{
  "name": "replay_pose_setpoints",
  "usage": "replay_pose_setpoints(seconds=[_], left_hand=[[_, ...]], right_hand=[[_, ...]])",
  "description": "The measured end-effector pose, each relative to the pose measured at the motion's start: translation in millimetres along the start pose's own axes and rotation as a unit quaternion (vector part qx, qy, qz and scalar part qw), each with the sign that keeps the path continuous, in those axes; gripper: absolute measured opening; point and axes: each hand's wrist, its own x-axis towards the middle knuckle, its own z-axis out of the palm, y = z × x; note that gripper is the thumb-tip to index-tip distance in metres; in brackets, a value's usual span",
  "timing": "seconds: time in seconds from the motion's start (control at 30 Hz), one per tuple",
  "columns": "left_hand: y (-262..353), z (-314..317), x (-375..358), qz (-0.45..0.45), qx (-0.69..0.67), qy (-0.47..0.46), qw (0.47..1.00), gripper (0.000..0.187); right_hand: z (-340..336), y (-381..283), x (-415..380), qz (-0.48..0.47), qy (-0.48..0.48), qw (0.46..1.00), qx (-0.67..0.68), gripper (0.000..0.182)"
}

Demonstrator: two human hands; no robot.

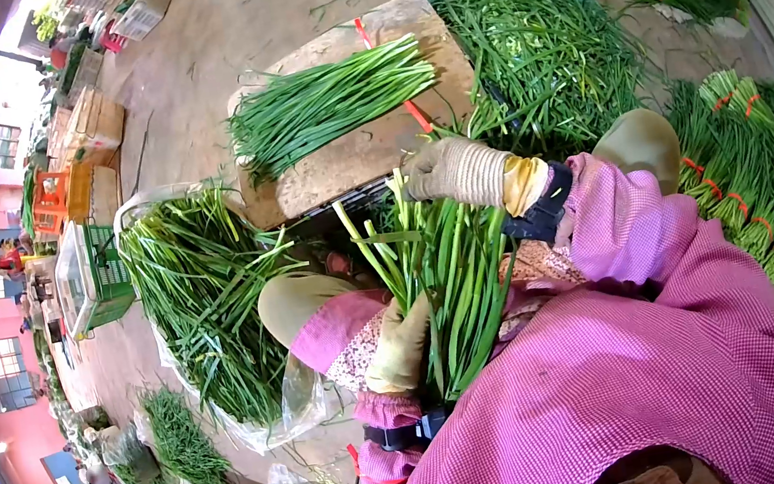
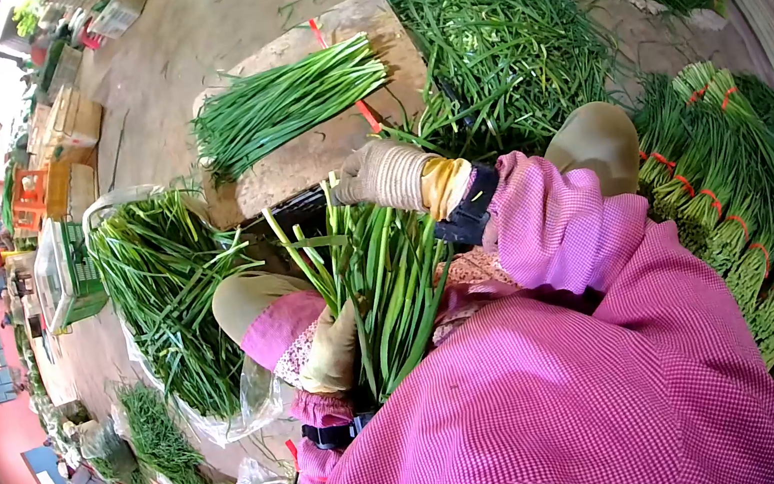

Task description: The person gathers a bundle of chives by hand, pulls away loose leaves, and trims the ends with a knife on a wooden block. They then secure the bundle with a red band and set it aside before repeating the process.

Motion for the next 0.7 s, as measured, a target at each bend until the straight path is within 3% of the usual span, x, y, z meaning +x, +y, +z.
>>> replay_pose_setpoints(seconds=[0.07,0.1,0.13,0.17,0.2,0.23,0.27,0.3,0.33,0.37,0.4,0.43,0.47,0.53,0.6,0.63,0.7], left_hand=[[-9,-8,2,-0.018,0.018,0.012,1.000,0.039],[-11,-7,2,0.033,0.024,0.017,0.999,0.040],[-12,-7,2,0.085,0.031,0.022,0.996,0.042],[-12,-9,2,0.099,0.097,0.025,0.990,0.047],[-10,-11,2,0.098,0.096,0.025,0.990,0.047],[-7,-13,2,0.063,0.116,0.010,0.991,0.053],[-6,-14,3,0.029,0.135,-0.005,0.990,0.060],[-14,-16,6,0.031,0.070,-0.001,0.997,0.061],[-17,-17,7,0.016,0.013,-0.010,1.000,0.061],[-21,-18,8,0.019,0.002,-0.011,1.000,0.061],[-25,-20,10,0.022,-0.010,-0.012,1.000,0.062],[-28,-24,12,0.022,-0.011,-0.012,1.000,0.062],[-29,-28,14,0.046,0.029,-0.032,0.998,0.062],[-30,-29,17,0.067,0.069,-0.054,0.994,0.061],[-24,-26,16,0.005,0.048,-0.055,0.997,0.061],[-17,-22,14,0.003,0.050,-0.055,0.997,0.061],[-5,-12,8,0.005,0.066,-0.068,0.995,0.058]], right_hand=[[-1,5,-9,-0.017,0.009,0.983,0.185,0.028],[13,42,15,-0.263,0.099,0.951,0.127,0.033],[-2,32,4,-0.217,0.106,0.944,0.223,0.033],[-55,-25,-22,0.081,0.069,0.994,0.016,0.030],[-55,23,-1,-0.157,0.240,0.957,-0.039,0.030],[-75,62,14,-0.165,0.307,0.933,0.095,0.024],[-107,70,9,-0.114,0.398,0.907,-0.072,0.021],[-154,91,19,0.073,0.436,0.782,-0.440,0.020],[-179,85,-12,0.057,0.546,0.727,-0.413,0.020],[-198,76,-27,-0.049,0.618,0.783,0.053,0.023],[-208,93,-33,-0.137,0.610,0.765,0.156,0.039],[-212,88,-39,-0.097,0.611,0.784,-0.047,0.034],[-215,82,-43,-0.051,0.587,0.770,-0.247,0.029],[-178,61,-39,-0.049,0.430,0.876,-0.214,0.028],[-121,40,-34,-0.091,0.175,0.960,-0.201,0.033],[-91,18,-35,-0.094,0.107,0.954,-0.262,0.047],[-44,0,-40,-0.137,0.016,0.958,-0.253,0.053]])
